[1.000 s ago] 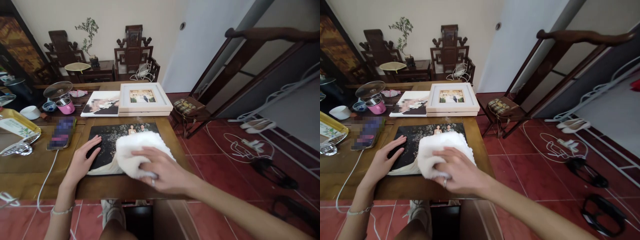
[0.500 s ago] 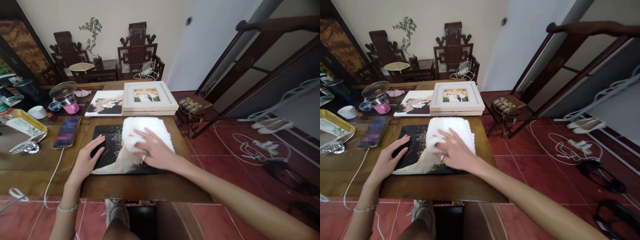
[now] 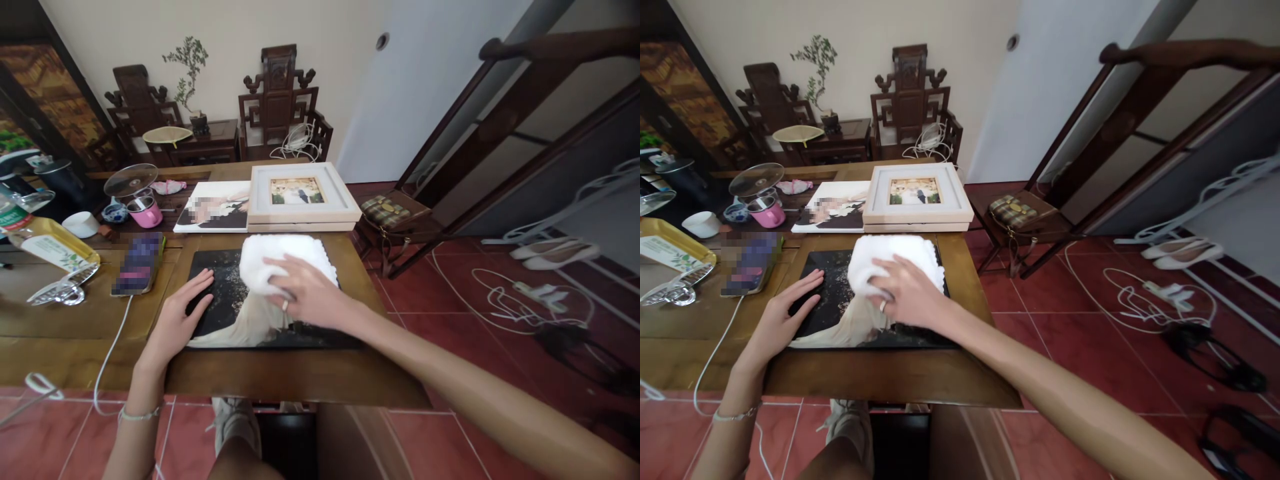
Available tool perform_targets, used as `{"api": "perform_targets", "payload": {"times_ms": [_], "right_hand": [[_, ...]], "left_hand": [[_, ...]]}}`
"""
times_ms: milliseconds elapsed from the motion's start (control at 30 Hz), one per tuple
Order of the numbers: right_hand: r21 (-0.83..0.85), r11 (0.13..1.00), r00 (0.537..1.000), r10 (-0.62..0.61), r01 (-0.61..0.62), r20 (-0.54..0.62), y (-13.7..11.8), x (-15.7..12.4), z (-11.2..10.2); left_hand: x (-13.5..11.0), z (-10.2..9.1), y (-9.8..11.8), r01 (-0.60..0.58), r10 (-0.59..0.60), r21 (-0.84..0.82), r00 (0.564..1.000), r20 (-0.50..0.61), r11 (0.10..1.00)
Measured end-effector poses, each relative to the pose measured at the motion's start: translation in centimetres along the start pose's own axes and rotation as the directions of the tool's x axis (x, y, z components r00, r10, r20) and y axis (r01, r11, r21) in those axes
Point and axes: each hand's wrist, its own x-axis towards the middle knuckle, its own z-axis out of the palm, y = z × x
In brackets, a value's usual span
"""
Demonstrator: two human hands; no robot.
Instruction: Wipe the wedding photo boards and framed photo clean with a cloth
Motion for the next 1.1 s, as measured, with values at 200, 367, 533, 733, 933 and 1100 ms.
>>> {"api": "perform_targets", "payload": {"times_ms": [200, 367, 533, 733, 933, 1100], "right_hand": [[-0.055, 0.995, 0.996, 0.086, -0.087, -0.014, 2.9, 3.3, 0.4], [-0.005, 1.000, 0.999, 0.026, -0.026, 0.025, -1.8, 0.8, 1.5], [0.128, 0.975, 0.974, -0.196, 0.181, 0.116, -6.8, -2.4, 1.4], [0.143, 0.987, 0.991, -0.092, 0.078, 0.096, -4.0, -1.6, 0.4], [-0.009, 0.997, 0.995, 0.073, -0.073, 0.060, 0.7, 3.0, 0.4], [-0.104, 0.987, 0.983, 0.133, -0.121, 0.123, -0.6, 4.8, 1.6]], "left_hand": [[0.0, 0.0, 0.0, 0.006, -0.006, -0.002, 1.000, 0.001, 1.000], [-0.1, 0.1, -0.1, -0.012, 0.013, 0.009, 1.000, -0.014, 1.000], [-0.1, 0.2, -0.4, -0.018, 0.016, 0.042, 0.999, 0.038, 0.999], [-0.3, 0.5, -1.2, 0.019, -0.027, 0.092, 0.995, 0.093, 0.996], [-0.2, 0.5, -1.2, 0.033, -0.039, 0.062, 0.995, 0.088, 0.998], [-0.1, 0.6, -1.2, 0.022, -0.024, 0.026, 0.999, 0.049, 0.999]]}}
